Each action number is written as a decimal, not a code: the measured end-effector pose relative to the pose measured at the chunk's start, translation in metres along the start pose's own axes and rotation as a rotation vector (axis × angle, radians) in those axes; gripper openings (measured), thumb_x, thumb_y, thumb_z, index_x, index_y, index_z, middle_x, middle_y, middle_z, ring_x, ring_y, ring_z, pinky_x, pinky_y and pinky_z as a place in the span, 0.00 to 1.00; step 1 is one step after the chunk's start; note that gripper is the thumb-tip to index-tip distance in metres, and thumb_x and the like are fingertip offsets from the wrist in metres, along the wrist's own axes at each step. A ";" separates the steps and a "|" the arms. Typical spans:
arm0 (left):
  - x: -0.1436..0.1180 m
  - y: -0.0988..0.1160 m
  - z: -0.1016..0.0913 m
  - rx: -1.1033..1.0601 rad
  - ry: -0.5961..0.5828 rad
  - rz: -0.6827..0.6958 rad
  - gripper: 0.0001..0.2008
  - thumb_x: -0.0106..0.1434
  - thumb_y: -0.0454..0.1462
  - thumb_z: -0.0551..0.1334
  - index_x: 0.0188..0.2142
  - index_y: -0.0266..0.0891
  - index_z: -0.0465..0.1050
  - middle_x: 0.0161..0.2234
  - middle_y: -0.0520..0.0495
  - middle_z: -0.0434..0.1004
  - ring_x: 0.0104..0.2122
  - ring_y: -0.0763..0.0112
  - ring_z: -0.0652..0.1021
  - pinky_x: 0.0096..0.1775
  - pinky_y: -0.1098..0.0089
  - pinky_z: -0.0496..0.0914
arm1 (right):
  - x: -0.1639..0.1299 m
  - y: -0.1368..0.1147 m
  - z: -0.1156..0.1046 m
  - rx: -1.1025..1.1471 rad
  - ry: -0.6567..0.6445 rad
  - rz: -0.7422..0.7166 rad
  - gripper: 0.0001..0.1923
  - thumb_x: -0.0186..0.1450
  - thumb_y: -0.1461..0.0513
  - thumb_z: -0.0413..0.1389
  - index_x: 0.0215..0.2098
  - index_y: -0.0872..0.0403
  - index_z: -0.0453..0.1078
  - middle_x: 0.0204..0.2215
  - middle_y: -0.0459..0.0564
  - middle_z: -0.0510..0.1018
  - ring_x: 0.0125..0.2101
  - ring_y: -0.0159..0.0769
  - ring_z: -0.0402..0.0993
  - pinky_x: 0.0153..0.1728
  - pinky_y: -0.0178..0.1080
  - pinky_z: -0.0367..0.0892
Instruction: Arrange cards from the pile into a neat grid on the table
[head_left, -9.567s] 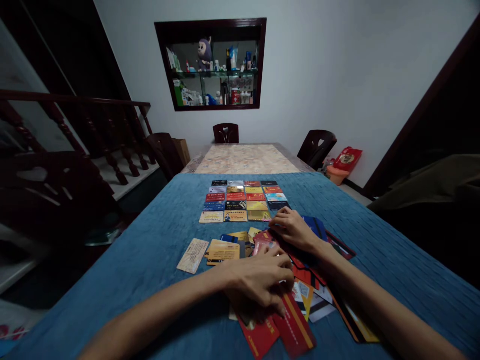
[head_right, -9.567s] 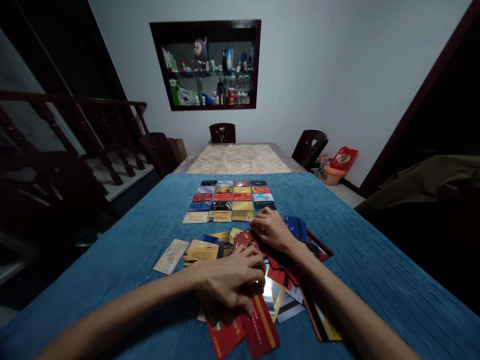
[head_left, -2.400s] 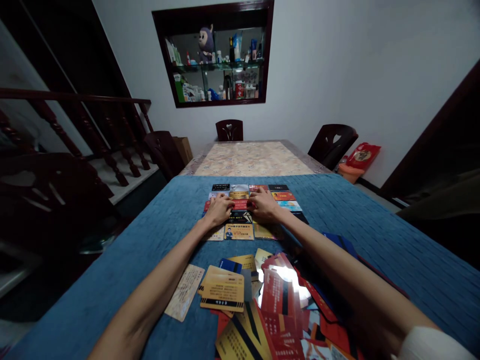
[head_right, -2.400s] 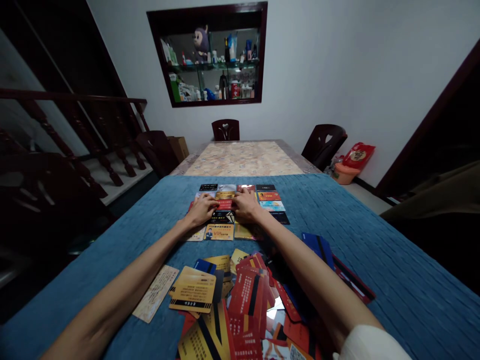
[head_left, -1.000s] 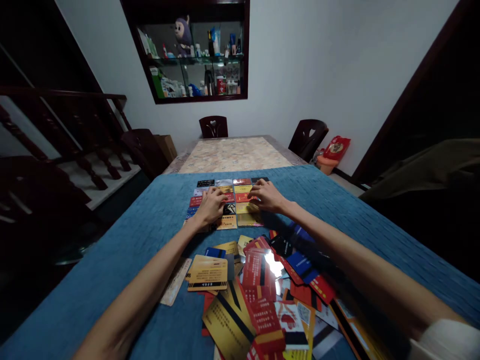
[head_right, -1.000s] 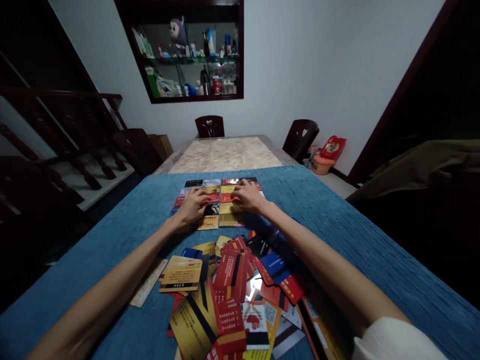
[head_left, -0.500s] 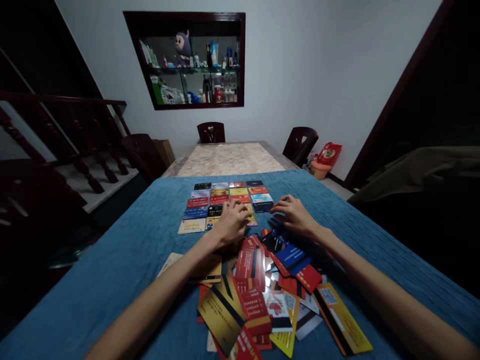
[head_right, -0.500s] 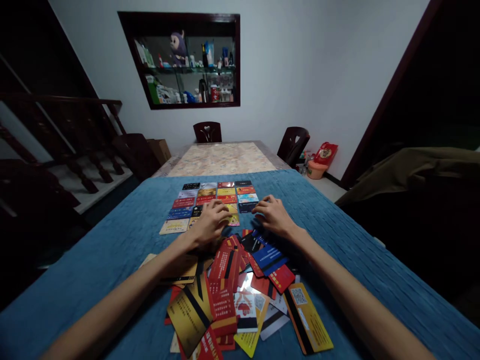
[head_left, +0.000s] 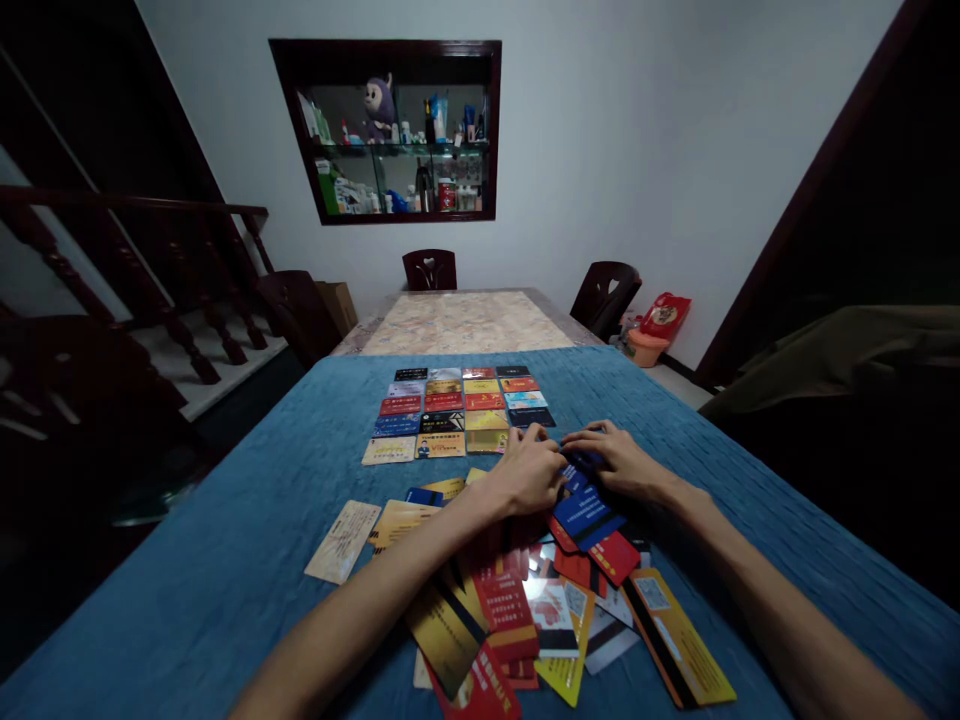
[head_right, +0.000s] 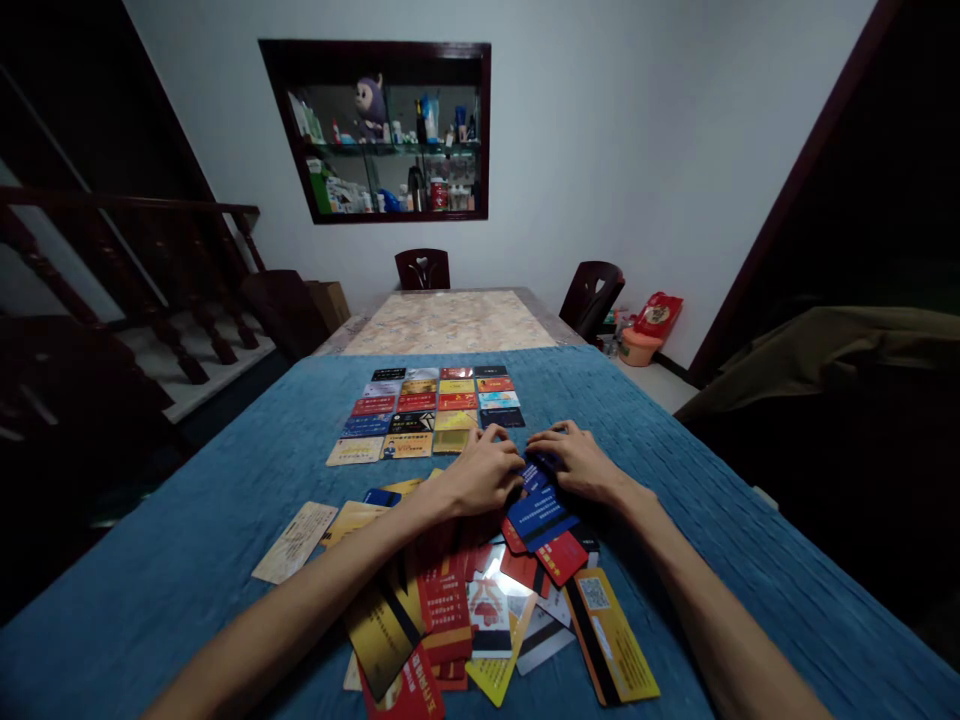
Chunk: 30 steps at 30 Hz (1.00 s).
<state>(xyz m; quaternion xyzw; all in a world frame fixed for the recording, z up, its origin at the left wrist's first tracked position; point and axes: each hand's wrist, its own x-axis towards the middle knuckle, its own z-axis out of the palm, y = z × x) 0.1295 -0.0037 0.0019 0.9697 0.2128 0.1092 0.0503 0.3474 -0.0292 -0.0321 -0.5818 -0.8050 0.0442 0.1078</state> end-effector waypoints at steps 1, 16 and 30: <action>0.002 0.000 0.002 0.003 -0.015 -0.010 0.09 0.65 0.37 0.58 0.32 0.38 0.75 0.40 0.41 0.77 0.50 0.53 0.65 0.46 0.52 0.61 | -0.001 -0.001 0.000 0.011 -0.010 0.003 0.35 0.49 0.71 0.50 0.54 0.46 0.72 0.57 0.49 0.72 0.54 0.51 0.60 0.49 0.54 0.59; -0.002 -0.008 0.005 0.007 -0.055 -0.089 0.09 0.64 0.38 0.59 0.37 0.39 0.78 0.40 0.41 0.75 0.50 0.54 0.65 0.46 0.55 0.62 | -0.010 0.009 -0.008 0.082 -0.019 -0.040 0.23 0.60 0.62 0.54 0.53 0.47 0.74 0.55 0.51 0.74 0.53 0.49 0.62 0.53 0.53 0.60; -0.003 -0.008 0.001 0.022 -0.072 -0.124 0.11 0.64 0.42 0.60 0.38 0.37 0.76 0.40 0.40 0.78 0.50 0.52 0.69 0.47 0.55 0.62 | -0.009 0.011 -0.009 0.130 0.022 -0.113 0.17 0.66 0.57 0.53 0.50 0.49 0.75 0.49 0.53 0.78 0.49 0.48 0.65 0.51 0.51 0.62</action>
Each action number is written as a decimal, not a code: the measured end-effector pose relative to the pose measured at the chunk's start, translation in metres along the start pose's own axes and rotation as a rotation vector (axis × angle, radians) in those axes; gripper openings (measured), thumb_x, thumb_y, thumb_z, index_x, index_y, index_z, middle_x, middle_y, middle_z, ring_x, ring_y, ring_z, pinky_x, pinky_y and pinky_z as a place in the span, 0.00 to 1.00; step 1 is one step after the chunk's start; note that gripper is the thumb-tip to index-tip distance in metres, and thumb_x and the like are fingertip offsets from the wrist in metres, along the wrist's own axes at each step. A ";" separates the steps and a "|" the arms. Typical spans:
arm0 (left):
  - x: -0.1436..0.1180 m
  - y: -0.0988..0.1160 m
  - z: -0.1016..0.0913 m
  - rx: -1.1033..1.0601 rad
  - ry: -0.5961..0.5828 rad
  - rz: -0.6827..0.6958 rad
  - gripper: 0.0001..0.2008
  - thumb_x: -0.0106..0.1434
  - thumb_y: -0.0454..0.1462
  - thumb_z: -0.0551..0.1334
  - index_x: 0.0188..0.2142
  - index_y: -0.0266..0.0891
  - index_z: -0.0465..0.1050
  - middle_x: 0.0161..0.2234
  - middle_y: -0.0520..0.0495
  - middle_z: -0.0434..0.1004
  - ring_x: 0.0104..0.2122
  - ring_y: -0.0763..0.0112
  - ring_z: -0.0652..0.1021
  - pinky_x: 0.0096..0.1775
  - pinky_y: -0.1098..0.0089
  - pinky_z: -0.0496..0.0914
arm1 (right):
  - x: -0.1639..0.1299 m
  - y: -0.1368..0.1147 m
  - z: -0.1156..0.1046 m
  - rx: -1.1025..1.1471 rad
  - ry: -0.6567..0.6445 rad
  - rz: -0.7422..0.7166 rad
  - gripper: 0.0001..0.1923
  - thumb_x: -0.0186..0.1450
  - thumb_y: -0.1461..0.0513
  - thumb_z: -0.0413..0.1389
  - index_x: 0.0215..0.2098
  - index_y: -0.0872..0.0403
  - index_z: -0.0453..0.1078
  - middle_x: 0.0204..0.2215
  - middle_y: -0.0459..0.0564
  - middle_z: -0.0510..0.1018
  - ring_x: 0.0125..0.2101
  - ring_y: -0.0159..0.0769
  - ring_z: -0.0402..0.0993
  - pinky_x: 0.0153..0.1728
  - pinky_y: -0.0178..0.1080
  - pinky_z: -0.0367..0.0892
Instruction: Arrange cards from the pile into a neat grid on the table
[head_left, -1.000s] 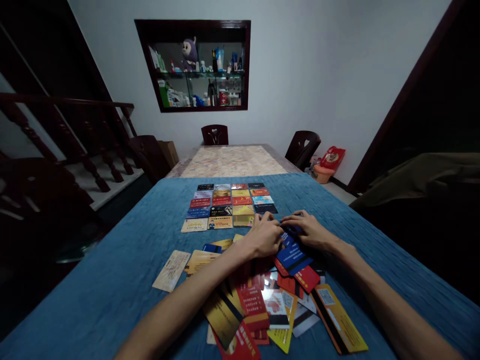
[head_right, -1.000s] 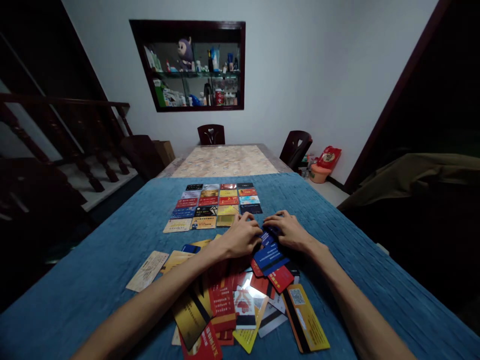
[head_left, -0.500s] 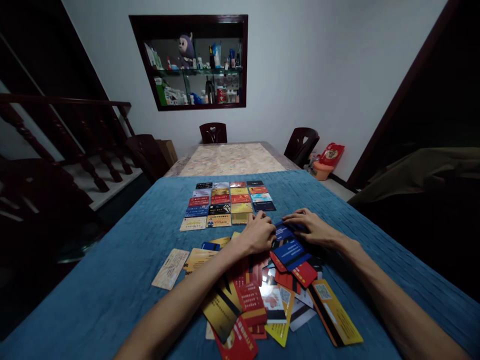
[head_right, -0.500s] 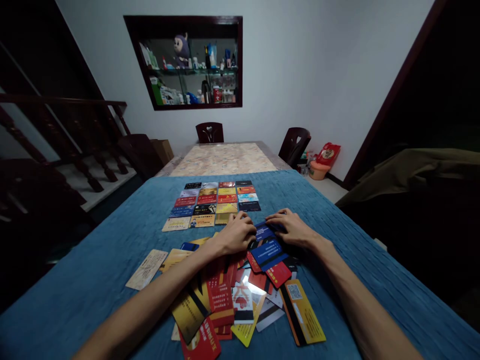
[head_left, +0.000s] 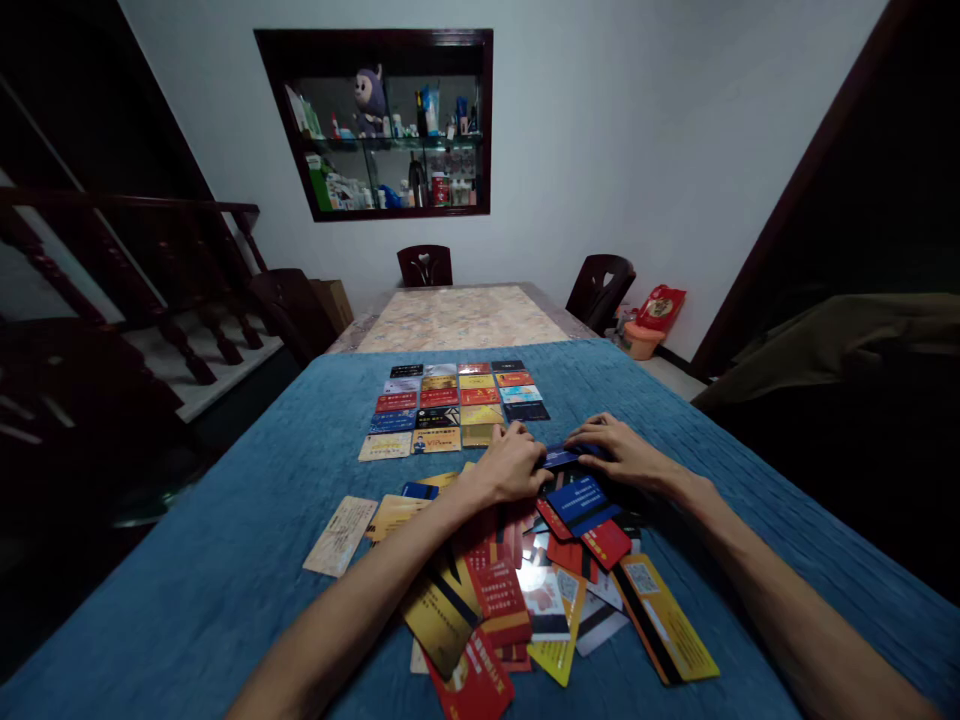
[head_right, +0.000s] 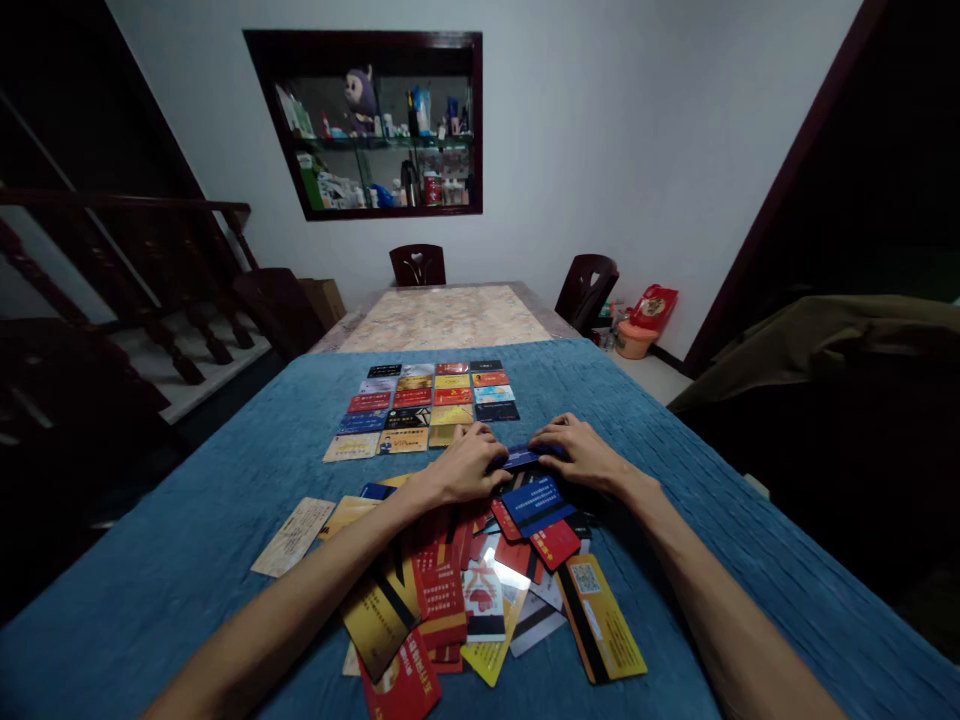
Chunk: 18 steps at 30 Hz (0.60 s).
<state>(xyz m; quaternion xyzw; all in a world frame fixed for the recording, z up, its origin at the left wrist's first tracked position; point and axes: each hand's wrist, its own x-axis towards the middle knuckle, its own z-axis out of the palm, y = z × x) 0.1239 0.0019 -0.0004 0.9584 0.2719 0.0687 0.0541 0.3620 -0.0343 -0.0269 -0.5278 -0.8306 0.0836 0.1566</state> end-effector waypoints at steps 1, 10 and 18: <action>0.000 -0.001 0.001 0.000 0.009 -0.002 0.11 0.64 0.41 0.60 0.38 0.38 0.77 0.39 0.40 0.78 0.49 0.53 0.69 0.48 0.55 0.62 | 0.000 0.001 0.000 0.005 0.013 -0.015 0.16 0.66 0.57 0.53 0.49 0.49 0.76 0.47 0.53 0.79 0.48 0.47 0.65 0.50 0.50 0.62; 0.003 -0.013 0.006 -0.055 0.098 -0.057 0.13 0.63 0.33 0.56 0.43 0.39 0.78 0.41 0.42 0.80 0.47 0.56 0.71 0.48 0.57 0.63 | 0.005 0.003 0.012 -0.004 0.266 -0.096 0.14 0.69 0.60 0.50 0.43 0.49 0.77 0.37 0.52 0.81 0.42 0.45 0.68 0.44 0.46 0.66; 0.003 -0.019 0.007 -0.081 0.193 -0.095 0.12 0.62 0.30 0.56 0.36 0.38 0.79 0.35 0.42 0.80 0.44 0.58 0.73 0.45 0.59 0.65 | 0.007 0.005 0.023 -0.030 0.387 -0.060 0.14 0.67 0.64 0.51 0.45 0.49 0.76 0.35 0.53 0.81 0.41 0.44 0.69 0.40 0.45 0.66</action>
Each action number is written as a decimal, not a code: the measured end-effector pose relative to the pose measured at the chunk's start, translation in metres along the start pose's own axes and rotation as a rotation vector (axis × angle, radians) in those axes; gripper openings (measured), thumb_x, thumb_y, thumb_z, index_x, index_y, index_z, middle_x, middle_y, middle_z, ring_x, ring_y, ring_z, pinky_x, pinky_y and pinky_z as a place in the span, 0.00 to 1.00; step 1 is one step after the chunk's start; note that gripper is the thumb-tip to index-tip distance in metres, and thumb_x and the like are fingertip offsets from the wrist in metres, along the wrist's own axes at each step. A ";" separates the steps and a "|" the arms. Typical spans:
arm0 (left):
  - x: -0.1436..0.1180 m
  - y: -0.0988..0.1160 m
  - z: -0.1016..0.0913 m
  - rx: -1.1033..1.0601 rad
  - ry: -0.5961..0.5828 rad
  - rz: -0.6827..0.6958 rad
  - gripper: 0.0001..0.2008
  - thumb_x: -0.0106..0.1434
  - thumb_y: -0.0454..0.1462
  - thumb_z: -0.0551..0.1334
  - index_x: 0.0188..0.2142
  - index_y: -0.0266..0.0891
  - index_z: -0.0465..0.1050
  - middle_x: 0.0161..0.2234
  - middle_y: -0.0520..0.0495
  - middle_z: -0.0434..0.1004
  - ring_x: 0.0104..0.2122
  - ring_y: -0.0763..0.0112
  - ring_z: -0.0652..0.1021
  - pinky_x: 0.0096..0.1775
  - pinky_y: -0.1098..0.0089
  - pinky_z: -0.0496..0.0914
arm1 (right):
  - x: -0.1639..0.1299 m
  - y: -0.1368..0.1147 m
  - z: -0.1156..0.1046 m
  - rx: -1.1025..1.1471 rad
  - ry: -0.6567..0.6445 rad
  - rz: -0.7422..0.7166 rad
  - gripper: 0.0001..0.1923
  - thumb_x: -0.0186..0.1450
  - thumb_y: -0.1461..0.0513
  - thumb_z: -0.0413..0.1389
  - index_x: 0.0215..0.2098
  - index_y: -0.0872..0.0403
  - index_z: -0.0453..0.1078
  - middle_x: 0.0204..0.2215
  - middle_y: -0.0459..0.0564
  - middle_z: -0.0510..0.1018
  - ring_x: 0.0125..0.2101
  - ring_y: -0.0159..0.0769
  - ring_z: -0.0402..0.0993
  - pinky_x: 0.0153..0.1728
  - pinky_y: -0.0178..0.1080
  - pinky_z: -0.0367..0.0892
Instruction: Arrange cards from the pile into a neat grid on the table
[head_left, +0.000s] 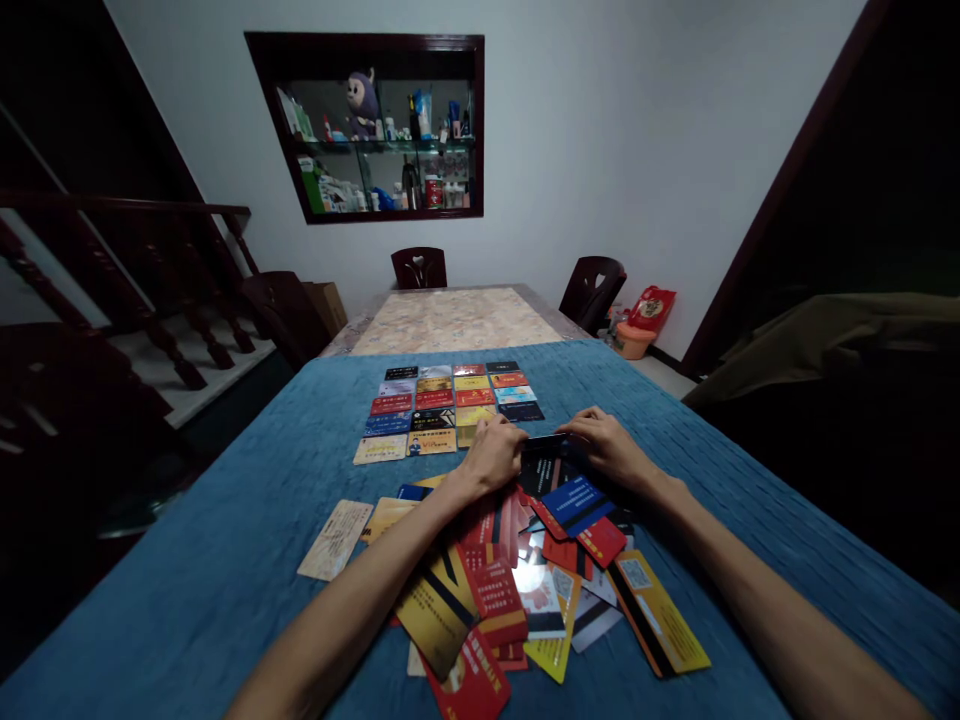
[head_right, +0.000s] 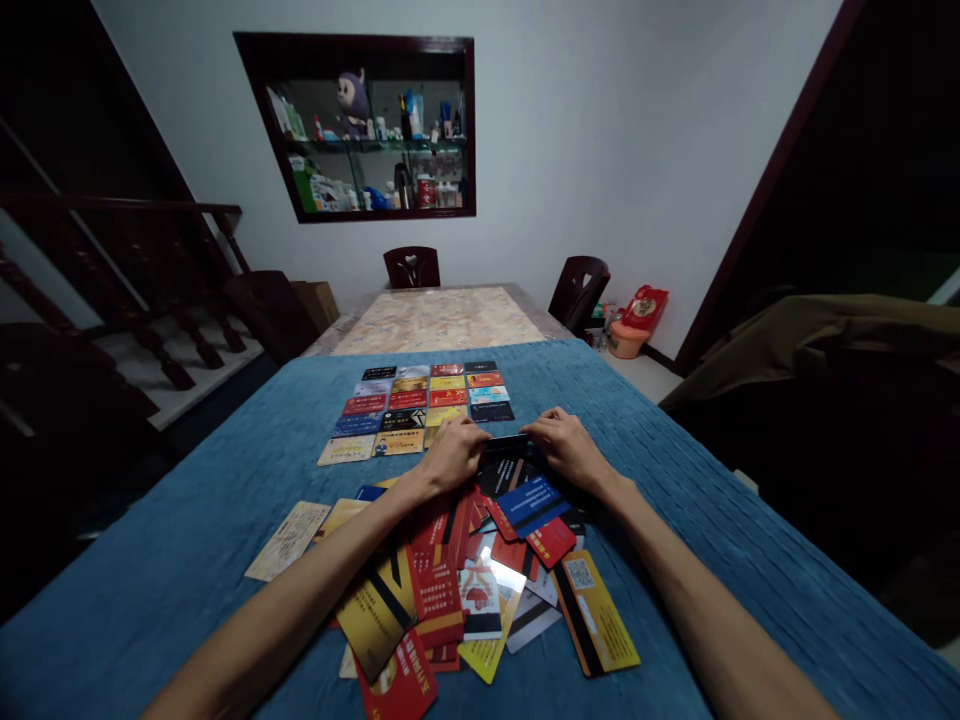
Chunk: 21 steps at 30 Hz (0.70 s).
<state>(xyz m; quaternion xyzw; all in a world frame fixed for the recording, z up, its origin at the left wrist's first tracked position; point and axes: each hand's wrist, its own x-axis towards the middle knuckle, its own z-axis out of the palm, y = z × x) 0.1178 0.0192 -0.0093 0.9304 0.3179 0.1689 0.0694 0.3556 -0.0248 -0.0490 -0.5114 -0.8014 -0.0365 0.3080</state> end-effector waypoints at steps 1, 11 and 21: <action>0.000 0.000 0.000 0.003 0.012 -0.006 0.12 0.62 0.30 0.56 0.35 0.39 0.80 0.35 0.42 0.80 0.43 0.58 0.73 0.45 0.59 0.65 | 0.000 0.000 0.001 0.000 0.004 0.005 0.14 0.66 0.65 0.51 0.45 0.49 0.76 0.35 0.53 0.81 0.40 0.44 0.69 0.40 0.45 0.66; 0.005 -0.008 0.001 -0.092 0.110 -0.075 0.12 0.60 0.31 0.58 0.37 0.39 0.81 0.34 0.43 0.80 0.39 0.62 0.76 0.42 0.65 0.70 | 0.003 -0.014 -0.005 0.054 0.108 0.087 0.13 0.65 0.64 0.51 0.45 0.51 0.75 0.35 0.52 0.76 0.37 0.41 0.73 0.39 0.42 0.66; 0.004 -0.013 0.004 -0.137 0.123 -0.101 0.15 0.60 0.31 0.59 0.44 0.39 0.80 0.37 0.43 0.80 0.42 0.62 0.76 0.47 0.64 0.71 | 0.004 -0.021 -0.005 0.038 0.092 0.083 0.14 0.65 0.65 0.51 0.46 0.51 0.74 0.34 0.52 0.76 0.35 0.40 0.72 0.39 0.42 0.65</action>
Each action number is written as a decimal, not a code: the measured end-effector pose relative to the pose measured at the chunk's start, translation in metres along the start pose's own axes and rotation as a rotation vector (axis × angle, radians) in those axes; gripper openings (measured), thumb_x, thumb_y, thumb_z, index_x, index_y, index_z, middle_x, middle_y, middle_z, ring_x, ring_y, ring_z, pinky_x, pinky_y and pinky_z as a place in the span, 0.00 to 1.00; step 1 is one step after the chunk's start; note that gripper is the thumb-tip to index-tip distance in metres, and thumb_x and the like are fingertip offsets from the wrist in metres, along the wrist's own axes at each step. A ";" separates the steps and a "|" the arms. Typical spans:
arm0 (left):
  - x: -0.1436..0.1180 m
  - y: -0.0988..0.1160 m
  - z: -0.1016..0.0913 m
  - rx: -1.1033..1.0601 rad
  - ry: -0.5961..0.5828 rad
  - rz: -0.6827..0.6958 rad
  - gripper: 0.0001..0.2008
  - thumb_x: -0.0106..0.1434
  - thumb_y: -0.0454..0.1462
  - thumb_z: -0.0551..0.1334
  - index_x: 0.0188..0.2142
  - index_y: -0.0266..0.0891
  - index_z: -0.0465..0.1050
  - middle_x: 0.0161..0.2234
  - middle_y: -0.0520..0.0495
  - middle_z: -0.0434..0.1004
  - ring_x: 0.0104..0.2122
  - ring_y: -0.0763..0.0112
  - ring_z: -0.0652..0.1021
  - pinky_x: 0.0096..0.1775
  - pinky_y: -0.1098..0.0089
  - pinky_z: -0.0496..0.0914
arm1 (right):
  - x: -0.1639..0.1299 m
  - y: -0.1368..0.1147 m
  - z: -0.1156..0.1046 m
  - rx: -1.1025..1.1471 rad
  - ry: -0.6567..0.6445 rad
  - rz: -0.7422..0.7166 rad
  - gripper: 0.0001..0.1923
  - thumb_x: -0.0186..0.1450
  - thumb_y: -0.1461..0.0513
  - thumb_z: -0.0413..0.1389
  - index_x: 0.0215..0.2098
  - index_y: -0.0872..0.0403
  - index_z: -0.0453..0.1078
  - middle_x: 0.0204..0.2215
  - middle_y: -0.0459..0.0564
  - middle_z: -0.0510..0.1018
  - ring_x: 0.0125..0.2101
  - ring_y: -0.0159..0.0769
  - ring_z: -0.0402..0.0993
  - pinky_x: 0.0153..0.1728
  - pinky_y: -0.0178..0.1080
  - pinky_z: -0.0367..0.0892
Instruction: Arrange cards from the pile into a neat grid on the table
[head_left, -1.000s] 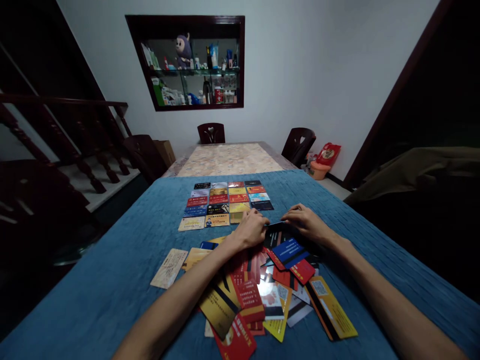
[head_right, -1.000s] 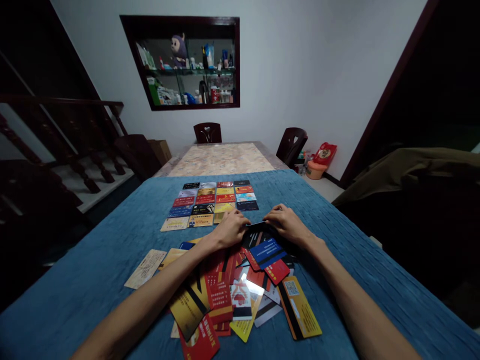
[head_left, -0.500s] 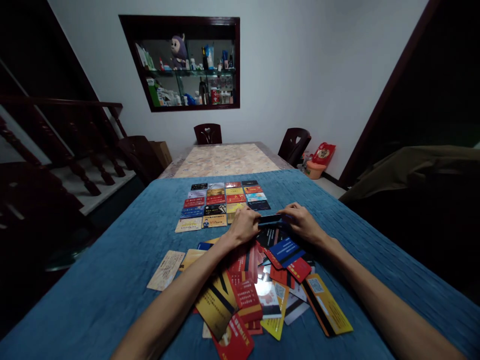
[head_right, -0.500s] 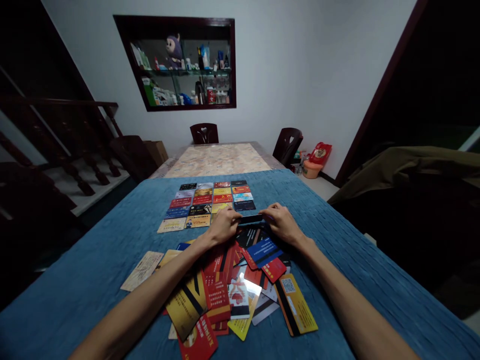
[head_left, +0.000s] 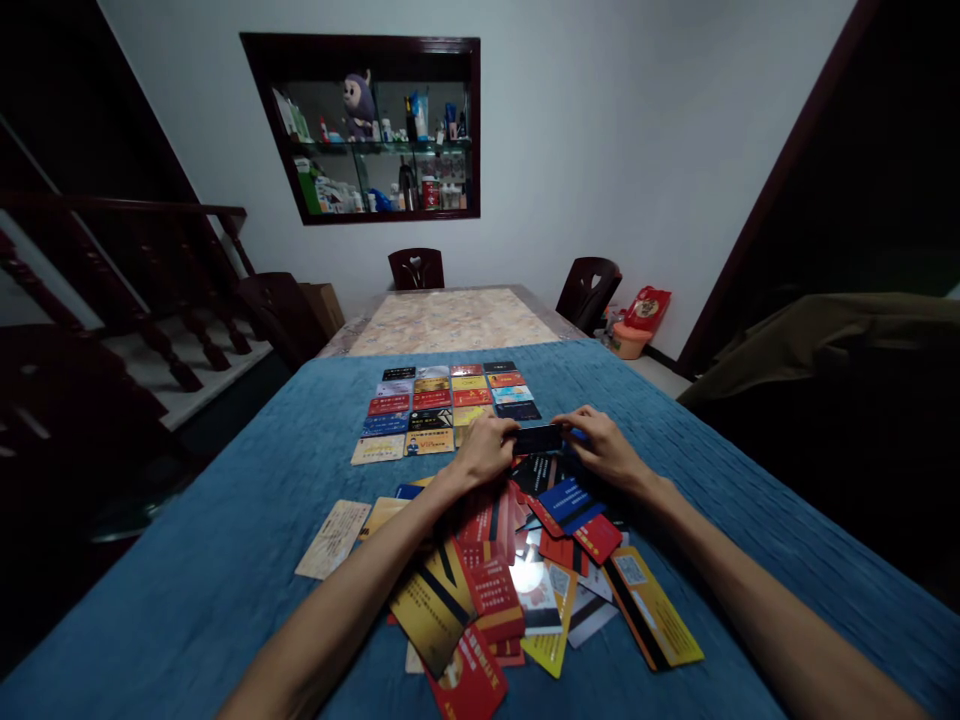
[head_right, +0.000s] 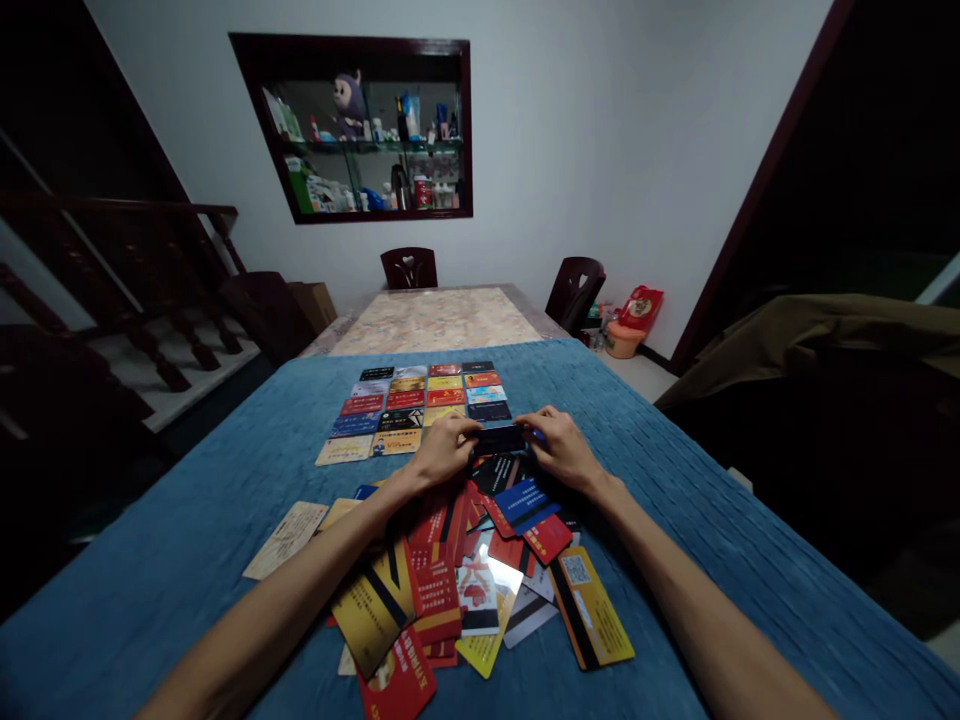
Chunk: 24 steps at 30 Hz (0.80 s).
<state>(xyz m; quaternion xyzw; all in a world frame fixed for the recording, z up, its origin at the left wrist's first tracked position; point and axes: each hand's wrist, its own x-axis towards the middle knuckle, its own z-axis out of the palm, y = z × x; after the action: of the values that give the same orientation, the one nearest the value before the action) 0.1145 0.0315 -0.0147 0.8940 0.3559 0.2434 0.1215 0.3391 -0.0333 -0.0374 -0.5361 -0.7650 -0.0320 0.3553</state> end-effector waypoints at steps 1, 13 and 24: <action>0.000 0.000 0.000 -0.009 0.003 0.002 0.16 0.60 0.31 0.59 0.45 0.39 0.79 0.37 0.43 0.80 0.42 0.62 0.76 0.47 0.64 0.71 | 0.000 -0.001 0.000 0.005 0.004 -0.005 0.14 0.65 0.65 0.51 0.45 0.52 0.74 0.34 0.52 0.76 0.35 0.40 0.72 0.39 0.42 0.65; -0.002 0.019 -0.011 -0.046 0.057 0.132 0.11 0.59 0.30 0.60 0.37 0.38 0.81 0.34 0.44 0.79 0.40 0.62 0.74 0.47 0.61 0.69 | 0.007 -0.040 -0.010 -0.093 0.116 -0.153 0.14 0.69 0.62 0.48 0.47 0.50 0.73 0.33 0.54 0.78 0.39 0.44 0.68 0.40 0.47 0.62; 0.000 0.019 -0.017 -0.215 0.232 -0.057 0.09 0.56 0.27 0.62 0.34 0.38 0.79 0.34 0.48 0.80 0.38 0.65 0.75 0.44 0.66 0.69 | 0.004 -0.020 -0.002 0.038 0.099 0.002 0.14 0.66 0.59 0.54 0.49 0.51 0.71 0.36 0.53 0.80 0.41 0.46 0.68 0.43 0.48 0.64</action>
<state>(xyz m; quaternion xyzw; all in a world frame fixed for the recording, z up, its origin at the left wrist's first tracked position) 0.1166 0.0184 0.0066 0.8313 0.3649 0.3780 0.1815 0.3220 -0.0397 -0.0274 -0.5277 -0.7465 -0.0436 0.4030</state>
